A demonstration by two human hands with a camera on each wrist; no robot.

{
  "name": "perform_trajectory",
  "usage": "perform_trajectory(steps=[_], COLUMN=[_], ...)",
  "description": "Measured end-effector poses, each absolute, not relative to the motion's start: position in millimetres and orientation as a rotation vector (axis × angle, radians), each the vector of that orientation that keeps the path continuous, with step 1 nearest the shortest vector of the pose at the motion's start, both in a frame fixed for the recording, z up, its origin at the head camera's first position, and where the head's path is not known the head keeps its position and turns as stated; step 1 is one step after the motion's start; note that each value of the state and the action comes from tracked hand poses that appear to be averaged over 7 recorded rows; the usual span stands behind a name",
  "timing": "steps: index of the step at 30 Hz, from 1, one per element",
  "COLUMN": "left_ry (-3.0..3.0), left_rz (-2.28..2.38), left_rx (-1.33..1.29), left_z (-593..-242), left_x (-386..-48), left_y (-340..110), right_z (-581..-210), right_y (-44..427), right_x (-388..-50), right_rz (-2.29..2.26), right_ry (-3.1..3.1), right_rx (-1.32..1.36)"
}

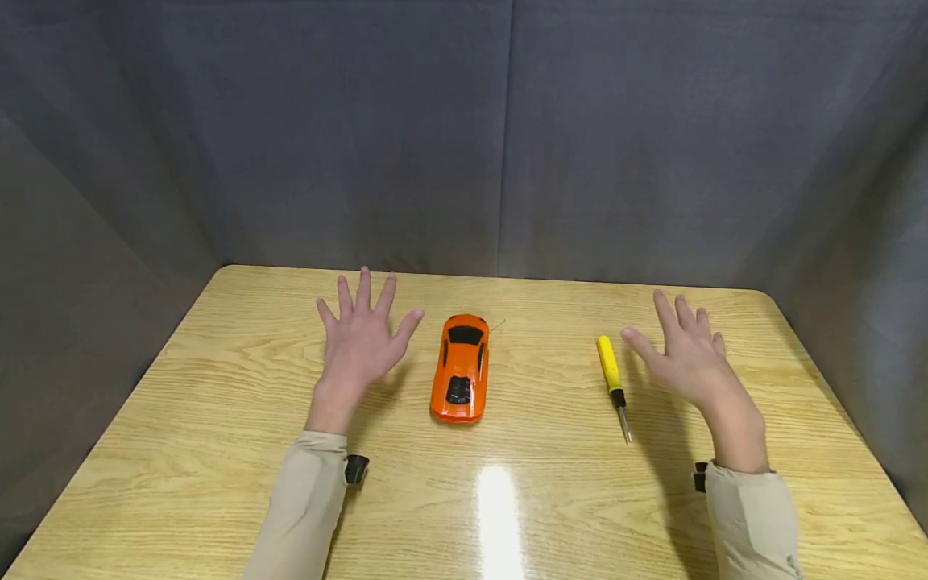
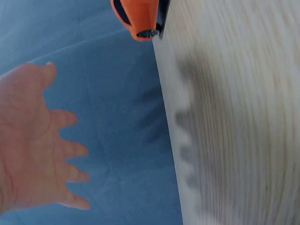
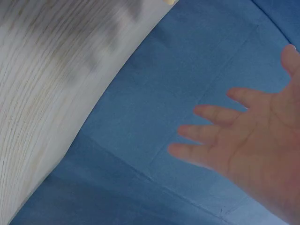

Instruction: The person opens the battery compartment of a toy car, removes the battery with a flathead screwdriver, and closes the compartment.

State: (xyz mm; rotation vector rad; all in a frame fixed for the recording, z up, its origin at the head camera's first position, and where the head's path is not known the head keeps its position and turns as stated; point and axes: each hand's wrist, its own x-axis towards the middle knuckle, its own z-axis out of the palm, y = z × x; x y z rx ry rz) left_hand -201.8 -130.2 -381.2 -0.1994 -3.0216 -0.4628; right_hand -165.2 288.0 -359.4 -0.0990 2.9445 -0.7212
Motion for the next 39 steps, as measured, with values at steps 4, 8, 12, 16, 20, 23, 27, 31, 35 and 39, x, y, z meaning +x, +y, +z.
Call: perform_trajectory(steps=[4,8,12,16,20,23,27,31,35,39], left_ry=[-3.048,-3.094,-3.116,-3.134,-3.137,-3.138,-3.157,-3.215,-3.277,-3.299], left_rz=[-0.492,-0.534,-0.560,-0.629,-0.676,-0.663,-0.587,-0.532,-0.523,-0.500], left_rx=[-0.244,-0.333,-0.421,-0.495,-0.577,-0.650,-0.703,-0.667,-0.624,-0.604], left_z=[-384,-387,-389,-388,-388,-390,-394,-397,-397,-399], left_x=[-201,-197,-191,-185,-178,-174,-171,-168,-164,-161], left_y=[-120,-106,-91,-77,-65,-57,-49,-44,-41,-38], right_z=[-360,-360,-360,-360,-361,-363,-365,-367,-369,-371], right_y=[286,282,278,273,270,267,260,252,249,246], right_x=[-167,-168,-168,-169,-168,-167,-167,-167,-167,-166], right_rz=[-0.759,-0.767,-0.739,-0.725,-0.720,-0.720,-0.709,-0.693,-0.680,-0.657], right_ry=[2.893,2.868,2.873,2.880,2.875,2.871,2.871,2.868,2.851,2.826], right_rx=[-0.131,-0.168,-0.199,-0.216,-0.224,-0.237,-0.264,-0.298,-0.326,-0.339])
